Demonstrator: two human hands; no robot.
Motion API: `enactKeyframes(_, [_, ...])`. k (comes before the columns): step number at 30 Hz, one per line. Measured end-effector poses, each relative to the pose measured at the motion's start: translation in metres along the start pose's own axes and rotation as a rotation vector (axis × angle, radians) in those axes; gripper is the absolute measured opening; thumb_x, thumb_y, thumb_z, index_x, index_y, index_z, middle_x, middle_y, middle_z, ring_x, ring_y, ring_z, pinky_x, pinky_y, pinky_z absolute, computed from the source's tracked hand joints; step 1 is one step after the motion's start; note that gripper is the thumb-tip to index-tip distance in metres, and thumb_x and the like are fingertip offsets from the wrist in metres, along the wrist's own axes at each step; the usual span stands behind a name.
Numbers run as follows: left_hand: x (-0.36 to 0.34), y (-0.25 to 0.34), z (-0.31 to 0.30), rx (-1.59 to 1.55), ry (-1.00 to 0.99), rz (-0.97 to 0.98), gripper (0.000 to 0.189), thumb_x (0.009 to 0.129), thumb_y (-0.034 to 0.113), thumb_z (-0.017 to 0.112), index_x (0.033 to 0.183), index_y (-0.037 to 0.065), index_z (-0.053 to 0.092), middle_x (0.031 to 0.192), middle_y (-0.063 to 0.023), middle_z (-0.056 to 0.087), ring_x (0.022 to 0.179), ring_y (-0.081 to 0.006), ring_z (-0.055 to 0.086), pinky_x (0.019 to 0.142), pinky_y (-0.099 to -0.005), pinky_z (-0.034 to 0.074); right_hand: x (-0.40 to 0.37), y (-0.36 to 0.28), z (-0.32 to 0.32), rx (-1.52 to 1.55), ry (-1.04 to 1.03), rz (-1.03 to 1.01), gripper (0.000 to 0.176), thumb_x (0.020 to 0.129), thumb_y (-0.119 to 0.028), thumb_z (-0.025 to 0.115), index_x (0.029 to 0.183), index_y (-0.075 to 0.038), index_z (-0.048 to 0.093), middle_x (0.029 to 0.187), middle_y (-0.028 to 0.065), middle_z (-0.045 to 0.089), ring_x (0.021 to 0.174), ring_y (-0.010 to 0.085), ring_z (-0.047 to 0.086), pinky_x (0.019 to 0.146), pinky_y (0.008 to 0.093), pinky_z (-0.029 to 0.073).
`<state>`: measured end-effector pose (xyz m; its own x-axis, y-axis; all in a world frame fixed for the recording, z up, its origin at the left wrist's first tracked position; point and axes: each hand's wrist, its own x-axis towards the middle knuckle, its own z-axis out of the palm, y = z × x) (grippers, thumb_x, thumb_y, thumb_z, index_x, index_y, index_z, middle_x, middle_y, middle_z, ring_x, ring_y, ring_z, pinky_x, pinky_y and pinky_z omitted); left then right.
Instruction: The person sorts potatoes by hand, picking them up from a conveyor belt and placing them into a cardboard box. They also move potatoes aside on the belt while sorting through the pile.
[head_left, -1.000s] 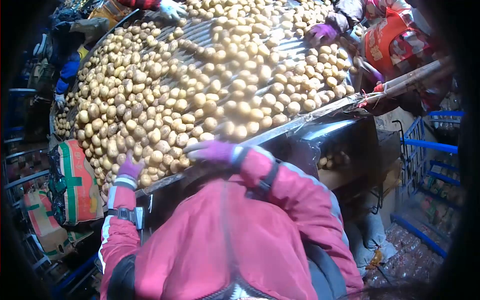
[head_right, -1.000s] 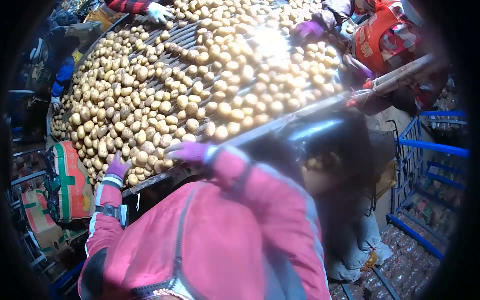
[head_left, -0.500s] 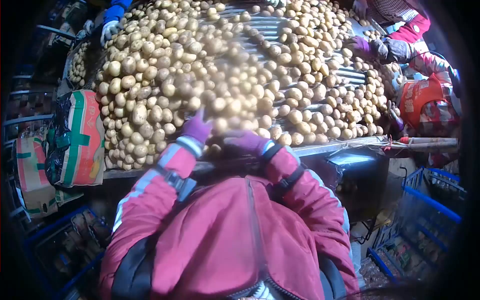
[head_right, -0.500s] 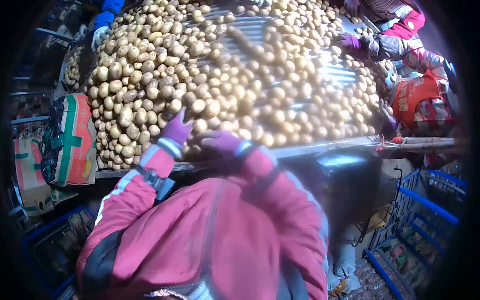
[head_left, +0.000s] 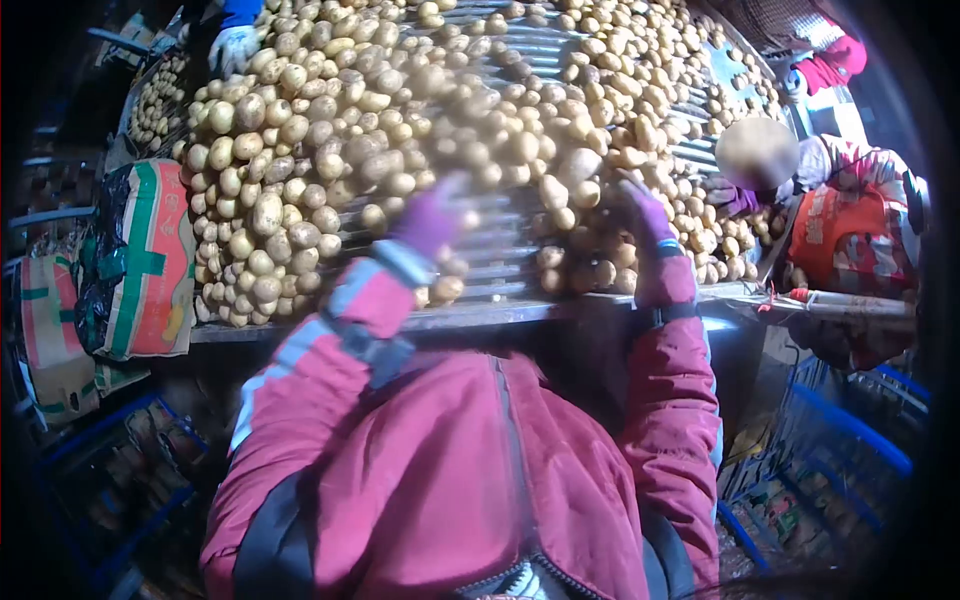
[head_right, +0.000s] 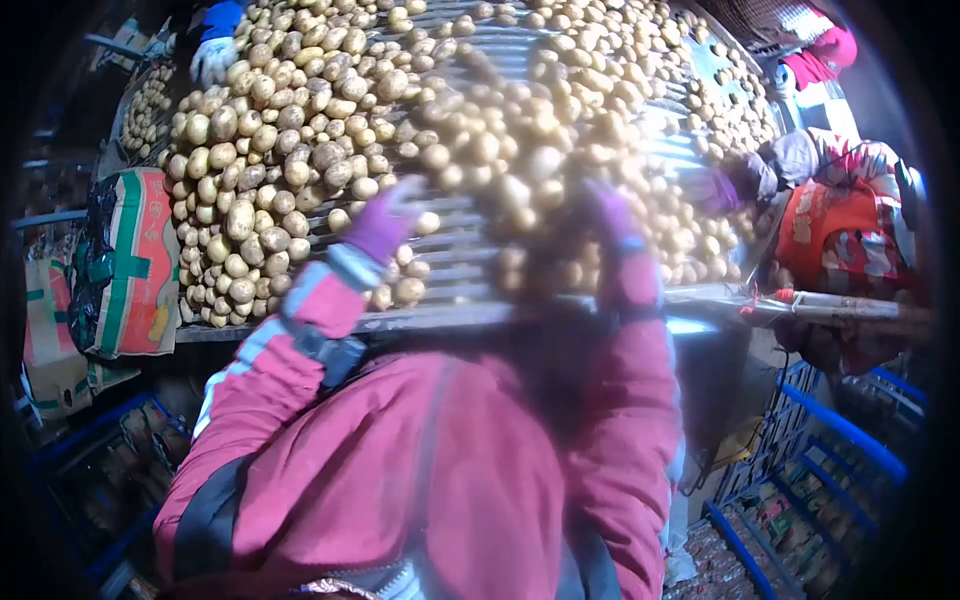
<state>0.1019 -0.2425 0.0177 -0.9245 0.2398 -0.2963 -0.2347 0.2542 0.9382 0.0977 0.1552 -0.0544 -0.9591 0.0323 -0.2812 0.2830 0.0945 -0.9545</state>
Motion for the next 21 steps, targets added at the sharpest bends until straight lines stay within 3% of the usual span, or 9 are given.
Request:
enactKeyframes(1, [-0.008,-0.007,-0.033,0.395,0.173,0.312,0.042,0.090,0.015,0.069,0.129,0.002,0.058,0.113,-0.0148,0.067,0.103,-0.0265,0.065,0.088,-0.0373,0.055,-0.004,-0.010,-0.003,0.087,0.115,0.081,0.039,0.096,-0.027,0.063,0.130,-0.009,0.064,0.116,0.0095,0.067,0.086,0.0192,0.068,0.074,0.0326,0.057])
enactKeyframes(2, [-0.014,-0.007,-0.062,0.363,0.236,0.188,0.043,0.091,0.013,0.067,0.131,0.001,0.057,0.114,-0.0151,0.067,0.106,-0.0253,0.065,0.091,-0.0359,0.054,-0.009,-0.021,-0.005,0.179,0.236,0.150,0.036,0.096,-0.025,0.062,0.128,-0.009,0.065,0.116,0.0092,0.068,0.086,0.0194,0.068,0.073,0.0325,0.058])
enactKeyframes(3, [-0.018,-0.012,-0.091,0.386,0.297,0.176,0.044,0.091,0.012,0.067,0.132,0.000,0.057,0.115,-0.0153,0.067,0.106,-0.0250,0.065,0.092,-0.0359,0.053,-0.005,0.004,-0.011,-0.042,0.284,-0.132,0.035,0.096,-0.023,0.061,0.127,-0.008,0.066,0.114,0.0089,0.068,0.086,0.0190,0.068,0.074,0.0326,0.058])
enactKeyframes(6, [-0.015,-0.061,-0.156,0.294,0.471,0.155,0.048,0.089,0.013,0.068,0.133,0.000,0.056,0.117,-0.0161,0.066,0.105,-0.0248,0.065,0.093,-0.0365,0.053,-0.041,-0.061,0.053,-0.043,0.232,-0.080,0.036,0.090,-0.020,0.065,0.125,-0.010,0.066,0.125,0.0103,0.064,0.107,0.0270,0.062,0.089,0.0378,0.052])
enactKeyframes(8, [-0.013,-0.042,-0.141,0.574,0.420,-0.038,0.052,0.087,0.013,0.070,0.135,-0.001,0.055,0.117,-0.0209,0.064,0.096,-0.0246,0.067,0.085,-0.0351,0.054,-0.046,-0.083,0.115,-0.186,0.059,-0.135,0.038,0.085,-0.017,0.067,0.123,-0.012,0.066,0.133,0.0112,0.061,0.120,0.0323,0.058,0.100,0.0412,0.049])
enactKeyframes(10, [-0.006,-0.061,-0.117,0.743,0.506,0.215,0.055,0.084,0.015,0.073,0.134,-0.001,0.056,0.116,-0.0220,0.064,0.090,-0.0255,0.068,0.082,-0.0352,0.054,-0.014,-0.057,0.144,-0.562,-0.027,-0.548,0.049,0.078,-0.019,0.073,0.125,-0.014,0.064,0.135,0.0101,0.060,0.123,0.0327,0.056,0.101,0.0430,0.047])
enactKeyframes(13, [-0.007,-0.069,-0.100,0.908,0.473,0.105,0.068,0.083,0.026,0.075,0.140,-0.001,0.049,0.128,-0.0262,0.058,0.113,-0.0357,0.061,0.095,-0.0430,0.051,0.025,-0.027,0.150,-0.935,0.010,-0.864,0.061,0.069,-0.020,0.079,0.128,-0.017,0.062,0.134,0.0099,0.061,0.126,0.0324,0.053,0.103,0.0450,0.044])
enactKeyframes(16, [-0.022,-0.077,-0.101,0.805,0.411,0.042,0.065,0.086,0.024,0.073,0.141,-0.001,0.049,0.133,-0.0257,0.056,0.122,-0.0381,0.056,0.102,-0.0430,0.047,0.032,-0.044,0.116,-0.917,-0.098,-0.692,0.059,0.069,-0.021,0.079,0.126,-0.019,0.062,0.128,0.0084,0.062,0.127,0.0307,0.051,0.104,0.0444,0.041])
enactKeyframes(21, [-0.069,-0.040,-0.072,0.581,0.338,0.031,0.055,0.091,0.013,0.065,0.142,0.000,0.048,0.139,-0.0214,0.054,0.126,-0.0315,0.054,0.105,-0.0402,0.046,0.041,-0.058,0.087,-0.943,-0.017,-0.734,0.020,0.075,-0.027,0.072,0.091,-0.017,0.065,0.097,0.0042,0.066,0.108,0.0288,0.056,0.095,0.0445,0.043])
